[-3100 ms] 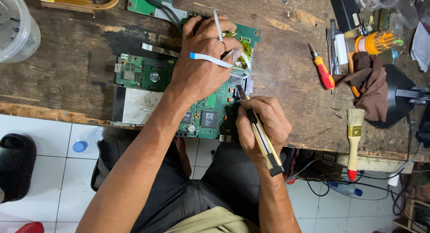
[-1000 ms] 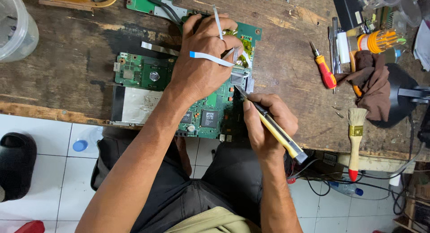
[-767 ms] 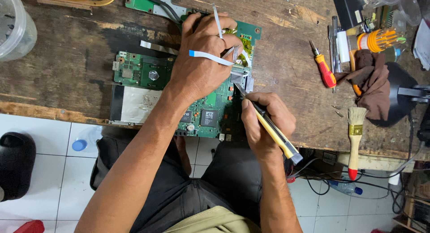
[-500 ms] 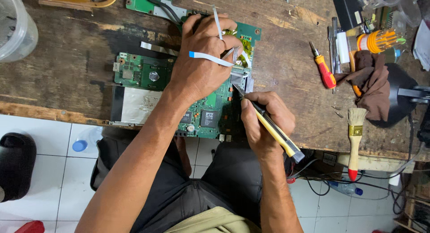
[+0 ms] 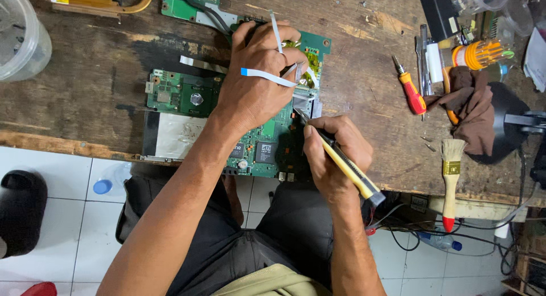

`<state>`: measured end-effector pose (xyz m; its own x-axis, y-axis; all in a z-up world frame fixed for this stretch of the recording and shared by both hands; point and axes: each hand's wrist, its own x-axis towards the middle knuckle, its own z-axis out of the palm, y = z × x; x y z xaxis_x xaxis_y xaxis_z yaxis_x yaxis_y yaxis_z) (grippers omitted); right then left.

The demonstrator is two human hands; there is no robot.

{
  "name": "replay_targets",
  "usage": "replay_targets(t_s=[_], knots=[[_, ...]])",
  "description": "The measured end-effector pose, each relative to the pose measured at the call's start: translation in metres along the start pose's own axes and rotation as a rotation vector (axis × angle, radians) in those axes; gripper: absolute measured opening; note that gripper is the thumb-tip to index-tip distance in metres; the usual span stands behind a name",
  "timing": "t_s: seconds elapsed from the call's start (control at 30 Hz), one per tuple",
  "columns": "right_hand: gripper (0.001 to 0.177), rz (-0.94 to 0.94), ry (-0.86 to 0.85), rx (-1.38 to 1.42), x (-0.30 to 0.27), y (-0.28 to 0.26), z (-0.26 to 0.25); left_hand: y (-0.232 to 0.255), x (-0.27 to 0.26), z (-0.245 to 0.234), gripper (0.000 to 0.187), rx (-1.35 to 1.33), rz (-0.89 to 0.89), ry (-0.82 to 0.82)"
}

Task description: The person uses a utility knife to scrape and clean a section of a green circuit board. They hold the board steady with one hand while carefully working the blade along the surface to remove residue.

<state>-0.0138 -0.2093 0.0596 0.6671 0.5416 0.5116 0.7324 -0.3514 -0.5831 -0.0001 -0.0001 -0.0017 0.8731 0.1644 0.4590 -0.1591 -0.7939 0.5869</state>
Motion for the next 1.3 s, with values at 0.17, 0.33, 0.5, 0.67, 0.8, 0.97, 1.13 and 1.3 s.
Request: replay_targets(t_s=[0.17, 0.33, 0.5, 0.67, 0.8, 0.97, 1.13, 1.3], knots=[[0.011, -0.037, -0.008, -0.005, 0.005, -0.006, -0.002, 0.001, 0.0, 0.002, 0.015, 0.001, -0.002, -0.002], [0.01, -0.03, -0.028, -0.018, 0.002, -0.006, -0.002, 0.002, -0.001, -0.001, 0.017, -0.002, -0.006, -0.006], [0.01, -0.019, -0.014, -0.001, 0.002, -0.007, -0.001, 0.001, 0.001, 0.0, 0.018, -0.008, -0.019, -0.018], [0.016, 0.203, 0.114, 0.179, -0.004, 0.01, -0.016, 0.0, 0.0, 0.0, 0.016, -0.008, -0.021, -0.008], [0.028, 0.412, 0.258, 0.201, -0.012, 0.018, -0.017, 0.004, 0.003, -0.004, 0.016, -0.001, -0.014, -0.005], [0.034, 0.495, 0.384, 0.403, -0.011, 0.025, -0.007, 0.002, 0.002, -0.002, 0.017, -0.03, -0.008, -0.01], [0.036, 0.407, 0.276, 0.194, -0.011, 0.025, -0.01, 0.008, 0.003, -0.011, 0.014, 0.006, 0.009, 0.006], [0.032, 0.361, 0.199, 0.071, -0.01, 0.027, -0.012, 0.014, 0.005, -0.016, 0.026, 0.021, -0.043, -0.044]])
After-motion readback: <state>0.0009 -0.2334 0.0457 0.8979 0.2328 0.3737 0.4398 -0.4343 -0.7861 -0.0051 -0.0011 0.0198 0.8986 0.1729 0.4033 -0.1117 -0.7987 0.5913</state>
